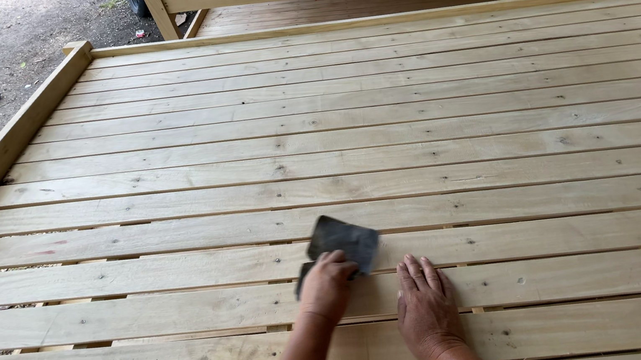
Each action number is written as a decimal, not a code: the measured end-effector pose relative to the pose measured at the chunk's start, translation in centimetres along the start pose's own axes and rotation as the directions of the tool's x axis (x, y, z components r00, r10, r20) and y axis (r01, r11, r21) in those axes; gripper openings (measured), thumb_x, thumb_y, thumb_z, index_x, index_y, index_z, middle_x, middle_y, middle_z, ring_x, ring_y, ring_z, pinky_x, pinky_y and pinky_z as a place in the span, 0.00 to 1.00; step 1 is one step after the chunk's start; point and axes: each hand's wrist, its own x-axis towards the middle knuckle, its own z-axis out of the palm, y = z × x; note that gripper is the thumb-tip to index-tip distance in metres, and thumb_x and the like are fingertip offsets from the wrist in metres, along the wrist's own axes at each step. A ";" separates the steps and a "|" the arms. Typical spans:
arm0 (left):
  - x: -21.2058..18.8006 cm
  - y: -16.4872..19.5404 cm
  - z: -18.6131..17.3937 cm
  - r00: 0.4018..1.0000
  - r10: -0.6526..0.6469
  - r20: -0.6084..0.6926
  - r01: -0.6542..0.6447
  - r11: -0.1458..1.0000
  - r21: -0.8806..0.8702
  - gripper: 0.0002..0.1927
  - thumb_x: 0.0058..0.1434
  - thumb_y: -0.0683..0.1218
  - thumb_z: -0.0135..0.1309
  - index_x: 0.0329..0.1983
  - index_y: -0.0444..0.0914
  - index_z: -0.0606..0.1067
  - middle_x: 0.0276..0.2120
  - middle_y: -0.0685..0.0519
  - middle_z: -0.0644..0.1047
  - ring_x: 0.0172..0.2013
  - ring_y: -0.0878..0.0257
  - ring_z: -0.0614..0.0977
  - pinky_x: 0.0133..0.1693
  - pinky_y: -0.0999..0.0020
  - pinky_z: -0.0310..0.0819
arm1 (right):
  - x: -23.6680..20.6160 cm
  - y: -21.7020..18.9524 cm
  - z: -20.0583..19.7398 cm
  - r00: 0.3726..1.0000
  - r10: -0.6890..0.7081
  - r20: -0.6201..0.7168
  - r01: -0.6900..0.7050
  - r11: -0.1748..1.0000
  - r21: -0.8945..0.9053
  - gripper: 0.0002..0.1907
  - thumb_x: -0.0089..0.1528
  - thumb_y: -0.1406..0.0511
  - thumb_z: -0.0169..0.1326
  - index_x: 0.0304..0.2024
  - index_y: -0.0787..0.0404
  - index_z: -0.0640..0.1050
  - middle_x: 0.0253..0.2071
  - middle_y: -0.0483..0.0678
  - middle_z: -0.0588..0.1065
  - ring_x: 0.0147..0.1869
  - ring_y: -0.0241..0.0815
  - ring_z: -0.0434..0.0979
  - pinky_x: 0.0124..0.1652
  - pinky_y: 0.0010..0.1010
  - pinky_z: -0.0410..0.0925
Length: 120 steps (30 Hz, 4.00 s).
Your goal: The person sands the slatted surface of a wooden bed frame by hand, rubbing a piece of sandpaper back and forth across the planks. They work across different sections of the frame, briefly refold the sandpaper, and continue sanding other areas.
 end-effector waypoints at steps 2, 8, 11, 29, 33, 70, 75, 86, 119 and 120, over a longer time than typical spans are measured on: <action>-1.5 -3.4 -2.6 0.995 -0.074 -0.067 0.074 0.997 -0.008 0.15 0.46 0.36 0.56 0.35 0.43 0.84 0.35 0.52 0.77 0.43 0.50 0.77 0.45 0.58 0.75 | -0.1 -0.1 0.1 1.000 -0.008 -0.029 0.008 1.000 0.012 0.30 0.62 0.60 0.45 0.66 0.62 0.65 0.72 0.50 0.60 0.76 0.52 0.53 0.70 0.46 0.48; -0.5 -1.0 -1.1 0.998 -0.070 -0.002 0.070 0.997 0.031 0.14 0.47 0.36 0.55 0.33 0.44 0.84 0.36 0.52 0.77 0.44 0.51 0.77 0.45 0.59 0.75 | 0.0 -0.3 0.4 1.000 0.003 -0.001 -0.003 1.000 -0.010 0.30 0.62 0.60 0.45 0.67 0.62 0.65 0.72 0.50 0.59 0.76 0.52 0.52 0.70 0.46 0.47; 1.0 3.4 1.9 0.998 -0.038 0.040 0.038 0.999 -0.013 0.09 0.51 0.37 0.56 0.31 0.43 0.82 0.37 0.52 0.76 0.45 0.50 0.77 0.46 0.59 0.76 | 0.1 -0.1 0.2 1.000 0.015 -0.027 -0.014 0.999 0.029 0.29 0.65 0.60 0.44 0.67 0.62 0.65 0.72 0.49 0.61 0.77 0.51 0.53 0.71 0.45 0.48; 1.5 1.1 -0.4 0.884 -0.438 -0.163 0.441 0.897 -0.023 0.07 0.59 0.41 0.52 0.34 0.39 0.81 0.42 0.47 0.77 0.46 0.47 0.79 0.48 0.56 0.76 | -0.1 -0.2 0.7 1.000 0.011 0.021 -0.010 0.999 -0.037 0.31 0.62 0.59 0.45 0.68 0.62 0.64 0.73 0.49 0.58 0.77 0.52 0.51 0.71 0.46 0.46; 2.1 3.5 1.9 0.955 -0.297 -0.010 0.297 0.953 0.054 0.08 0.57 0.38 0.51 0.31 0.41 0.81 0.41 0.51 0.77 0.49 0.51 0.77 0.50 0.59 0.76 | 0.0 -0.1 0.4 1.000 0.010 0.016 -0.010 1.000 0.003 0.30 0.62 0.60 0.45 0.68 0.60 0.64 0.73 0.49 0.57 0.78 0.51 0.51 0.70 0.47 0.46; 1.7 2.3 1.5 0.938 -0.327 -0.116 0.328 0.945 -0.015 0.11 0.52 0.37 0.53 0.33 0.43 0.82 0.39 0.53 0.77 0.48 0.52 0.78 0.48 0.58 0.75 | 0.0 -0.4 0.7 0.999 0.015 0.040 -0.015 1.000 0.003 0.30 0.63 0.60 0.44 0.67 0.61 0.64 0.73 0.50 0.58 0.78 0.52 0.50 0.70 0.47 0.47; 1.1 1.8 1.1 0.969 -0.236 -0.074 0.235 0.972 -0.024 0.11 0.51 0.38 0.53 0.33 0.44 0.83 0.37 0.53 0.77 0.47 0.52 0.78 0.47 0.58 0.75 | 0.1 -0.3 0.9 1.000 0.005 -0.004 -0.005 1.000 0.023 0.30 0.62 0.61 0.44 0.67 0.62 0.64 0.73 0.50 0.58 0.77 0.53 0.51 0.70 0.48 0.46; 0.7 1.4 0.5 0.965 -0.256 -0.063 0.255 0.967 -0.031 0.13 0.51 0.38 0.54 0.35 0.45 0.84 0.37 0.53 0.78 0.47 0.52 0.79 0.48 0.58 0.75 | 0.0 -0.5 0.9 1.000 0.009 0.014 -0.010 0.999 0.032 0.31 0.62 0.60 0.44 0.67 0.62 0.64 0.73 0.51 0.58 0.77 0.54 0.50 0.70 0.49 0.45; 1.7 0.0 0.8 0.857 -0.516 -0.005 0.516 0.857 -0.010 0.09 0.58 0.41 0.54 0.38 0.43 0.83 0.43 0.54 0.78 0.48 0.51 0.78 0.49 0.57 0.74 | -0.2 -0.4 1.3 1.000 0.016 -0.018 -0.014 0.998 0.067 0.30 0.62 0.61 0.44 0.67 0.63 0.64 0.73 0.51 0.57 0.77 0.55 0.50 0.70 0.50 0.45; 1.6 0.0 0.9 0.831 -0.556 0.012 0.556 0.831 -0.010 0.09 0.58 0.40 0.54 0.38 0.43 0.83 0.43 0.55 0.77 0.48 0.52 0.78 0.49 0.58 0.74 | -0.2 -0.3 1.2 1.000 0.007 -0.004 -0.007 0.999 0.052 0.30 0.62 0.61 0.44 0.67 0.63 0.64 0.73 0.51 0.57 0.77 0.55 0.50 0.70 0.50 0.45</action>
